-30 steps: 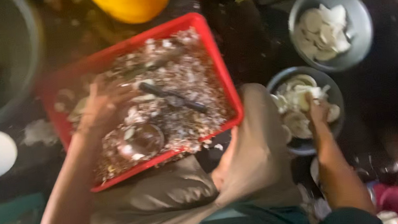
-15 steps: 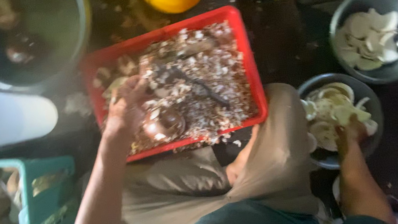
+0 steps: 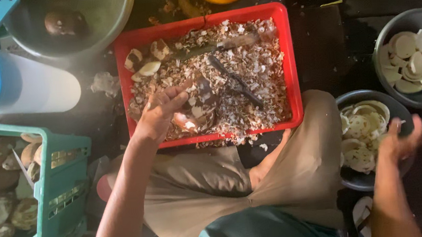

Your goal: The person sits cross-legged and uses a knife to peel the skin off several round root vegetables. The peels fall into a red tray, and the peeled vegetables are placed into a metal bowl.

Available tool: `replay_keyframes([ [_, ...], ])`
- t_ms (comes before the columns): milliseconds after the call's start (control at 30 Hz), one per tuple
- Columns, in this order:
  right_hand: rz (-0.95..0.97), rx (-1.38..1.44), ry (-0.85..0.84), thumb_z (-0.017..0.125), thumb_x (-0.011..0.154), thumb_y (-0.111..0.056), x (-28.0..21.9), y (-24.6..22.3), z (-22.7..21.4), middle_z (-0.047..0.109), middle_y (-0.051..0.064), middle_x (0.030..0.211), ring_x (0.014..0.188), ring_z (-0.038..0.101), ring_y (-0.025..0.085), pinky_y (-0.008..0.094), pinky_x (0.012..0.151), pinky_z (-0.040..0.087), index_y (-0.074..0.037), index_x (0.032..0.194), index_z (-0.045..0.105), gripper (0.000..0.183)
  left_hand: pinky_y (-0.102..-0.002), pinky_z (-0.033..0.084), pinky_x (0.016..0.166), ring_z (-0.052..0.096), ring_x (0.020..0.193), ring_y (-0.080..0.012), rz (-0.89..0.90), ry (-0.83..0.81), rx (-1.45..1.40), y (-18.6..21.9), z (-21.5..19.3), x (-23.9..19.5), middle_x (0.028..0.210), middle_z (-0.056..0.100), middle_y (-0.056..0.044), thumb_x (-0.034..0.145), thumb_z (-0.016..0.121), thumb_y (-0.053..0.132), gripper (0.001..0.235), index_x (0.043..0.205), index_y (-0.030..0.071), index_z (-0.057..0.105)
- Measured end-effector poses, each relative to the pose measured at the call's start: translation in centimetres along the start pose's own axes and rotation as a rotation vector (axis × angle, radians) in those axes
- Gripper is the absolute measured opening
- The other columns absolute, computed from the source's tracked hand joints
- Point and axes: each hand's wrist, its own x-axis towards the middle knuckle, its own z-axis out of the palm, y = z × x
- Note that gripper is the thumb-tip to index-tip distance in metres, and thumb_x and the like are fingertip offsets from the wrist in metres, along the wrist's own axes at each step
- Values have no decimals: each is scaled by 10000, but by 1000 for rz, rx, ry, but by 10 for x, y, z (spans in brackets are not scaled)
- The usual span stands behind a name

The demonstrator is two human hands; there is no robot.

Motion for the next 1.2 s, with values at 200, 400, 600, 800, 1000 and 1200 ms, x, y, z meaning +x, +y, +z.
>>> replay_keyframes([
  [200,-562,640,-277,661,1090,-72,-12,-180,43,529,69,1393,1164,555,142,261,928,551,-38,1262,674,176,-343,441,731,542,811,-155,46,319,287,-15,19,-28,938,694,-119,996,658,194,384,1322,-8,644],
  [400,-708,570,-907,700,1010,-263,-127,-320,86,695,80,1283,1134,668,180,321,988,552,-68,1319,686,366,-371,509,871,647,954,-246,502,523,900,-41,33,-38,1108,715,-137,1057,562,178,373,1394,23,595],
  [600,-991,511,-1036,685,1006,-319,-204,-354,109,579,112,1523,1402,566,248,382,1183,469,-114,1445,599,492,-463,423,1007,592,1145,-311,525,558,1093,-47,28,-40,1258,624,-143,945,707,288,507,1392,65,625],
  [800,-804,532,-1048,657,1060,-220,-175,-327,111,611,129,1467,1363,598,271,383,1150,493,-117,1418,613,375,-491,401,1160,528,1381,-369,730,375,890,-64,20,-17,1503,525,-188,673,935,495,1010,1461,22,517],
  [1000,-858,57,-690,817,870,-176,-142,-290,121,705,113,1097,1041,674,300,426,905,525,-66,1186,648,375,-505,414,1153,543,1358,-384,723,310,780,-69,18,-8,1479,527,-202,655,961,476,1057,1471,19,467],
  [1200,-948,72,-685,800,908,-140,-146,-277,136,674,156,1130,1071,654,353,448,900,521,-68,1229,608,381,-505,422,1152,585,1332,-356,679,316,860,-57,16,-10,1429,593,-166,631,945,534,1044,1462,56,532],
])
